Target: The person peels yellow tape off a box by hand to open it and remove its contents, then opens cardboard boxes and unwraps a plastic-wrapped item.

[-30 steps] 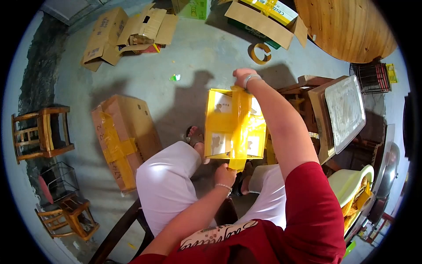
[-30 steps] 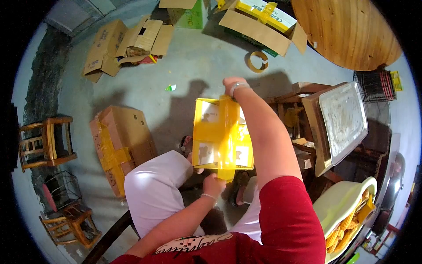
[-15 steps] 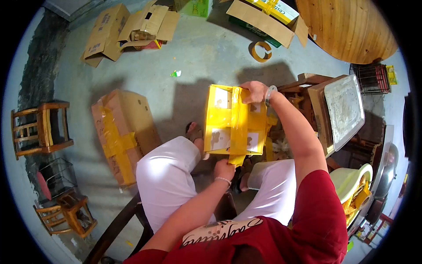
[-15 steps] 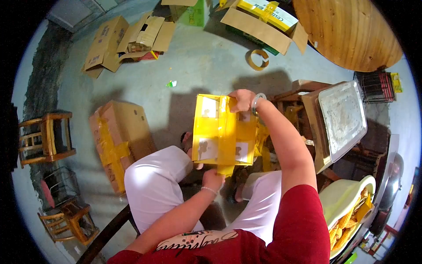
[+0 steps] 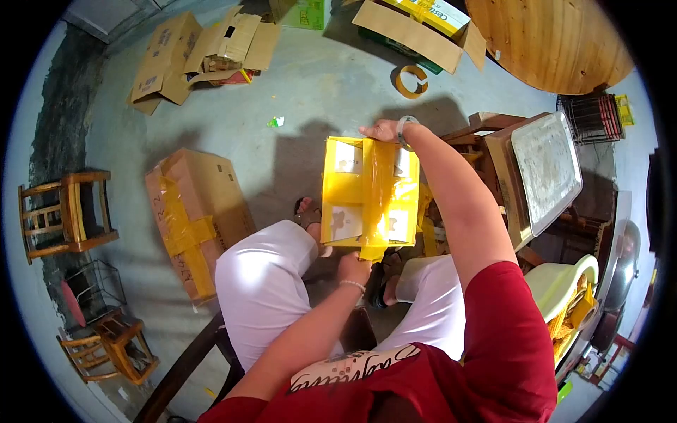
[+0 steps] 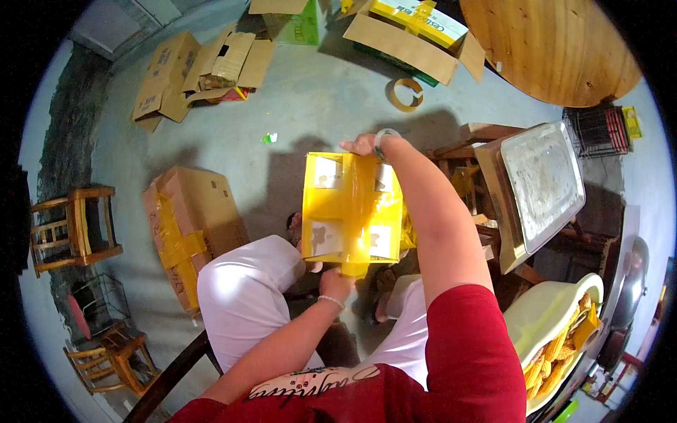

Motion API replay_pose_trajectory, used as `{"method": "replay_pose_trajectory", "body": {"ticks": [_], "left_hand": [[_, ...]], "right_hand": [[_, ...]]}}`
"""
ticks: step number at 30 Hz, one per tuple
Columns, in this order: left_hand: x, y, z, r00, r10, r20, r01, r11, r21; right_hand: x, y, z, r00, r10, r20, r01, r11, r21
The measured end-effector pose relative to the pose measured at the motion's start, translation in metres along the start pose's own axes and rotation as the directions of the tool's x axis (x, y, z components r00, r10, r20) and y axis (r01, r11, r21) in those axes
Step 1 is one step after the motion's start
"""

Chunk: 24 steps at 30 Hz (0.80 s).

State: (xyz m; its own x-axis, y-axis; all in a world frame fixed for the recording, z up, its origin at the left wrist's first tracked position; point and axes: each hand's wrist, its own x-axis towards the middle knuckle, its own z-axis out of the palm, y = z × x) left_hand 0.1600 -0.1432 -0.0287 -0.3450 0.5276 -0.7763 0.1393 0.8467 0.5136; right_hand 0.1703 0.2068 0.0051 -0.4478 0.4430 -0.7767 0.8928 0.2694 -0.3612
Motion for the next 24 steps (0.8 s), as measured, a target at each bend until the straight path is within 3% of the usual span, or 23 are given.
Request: {"method": "replay_pose_trajectory", "body": {"ticks": [2,5,8,9,14,16,17,19,21,22,23,24], "left_hand": [[0.005,-0.005,0.005,0.999,0.004,-0.034,-0.004,1.000,0.013],[-0.009,0.022,-0.011,0.998,-0.040,-0.038,0.036,0.993,-0.112],[0.004,0.010,-0.007,0.996,-0.084,-0.009,0.084,0.996,-0.002],[0.009,0.006,-0.005,0.996,-0.075,-0.055,0.074,0.997,-0.023],[-0.009,0.019,-0.010,0.998,0.010,-0.064,-0.013,0.999,-0.043],[0.008,0.006,-0.002,0.999,0.007,-0.051,-0.007,1.000,0.013],[0.008,0.001,-0.001,0.976,0.188,-0.113,-0.181,0.981,0.074],[0.022,-0.012,0.006,0.991,0.119,-0.059,-0.119,0.993,0.001],[0.016,-0.007,0.002,0.997,0.065,-0.037,-0.069,0.993,-0.099],[0.021,-0.010,0.004,0.997,0.073,-0.038,-0.077,0.992,-0.104],[0.026,-0.013,0.004,0.996,0.082,-0.037,-0.086,0.990,-0.108],[0.031,-0.013,0.004,0.995,0.093,-0.036,-0.096,0.989,-0.112]], "right_hand": [[-0.013,-0.010,-0.008,0.998,0.025,0.051,-0.023,0.999,-0.043],[-0.049,-0.019,-0.019,0.954,-0.068,-0.293,0.053,0.997,-0.058],[-0.065,0.003,-0.020,0.793,-0.142,-0.592,0.248,0.964,0.101],[-0.077,0.008,-0.021,0.742,-0.226,-0.632,0.332,0.942,0.052],[-0.133,0.023,0.017,0.815,-0.234,-0.529,0.416,0.873,0.255],[-0.159,0.019,0.037,0.862,-0.254,-0.438,0.376,0.900,0.219],[-0.164,0.023,0.048,0.867,-0.278,-0.412,0.371,0.914,0.163],[-0.174,0.030,0.079,0.881,-0.307,-0.360,0.377,0.915,0.143],[-0.174,0.036,0.115,0.933,-0.334,-0.133,0.359,0.846,0.394],[-0.192,0.018,0.121,0.959,-0.283,-0.003,0.245,0.825,0.510],[-0.185,0.024,0.144,0.955,-0.290,0.063,0.215,0.824,0.524],[-0.181,0.024,0.160,0.924,-0.369,0.100,0.285,0.839,0.463]]}}
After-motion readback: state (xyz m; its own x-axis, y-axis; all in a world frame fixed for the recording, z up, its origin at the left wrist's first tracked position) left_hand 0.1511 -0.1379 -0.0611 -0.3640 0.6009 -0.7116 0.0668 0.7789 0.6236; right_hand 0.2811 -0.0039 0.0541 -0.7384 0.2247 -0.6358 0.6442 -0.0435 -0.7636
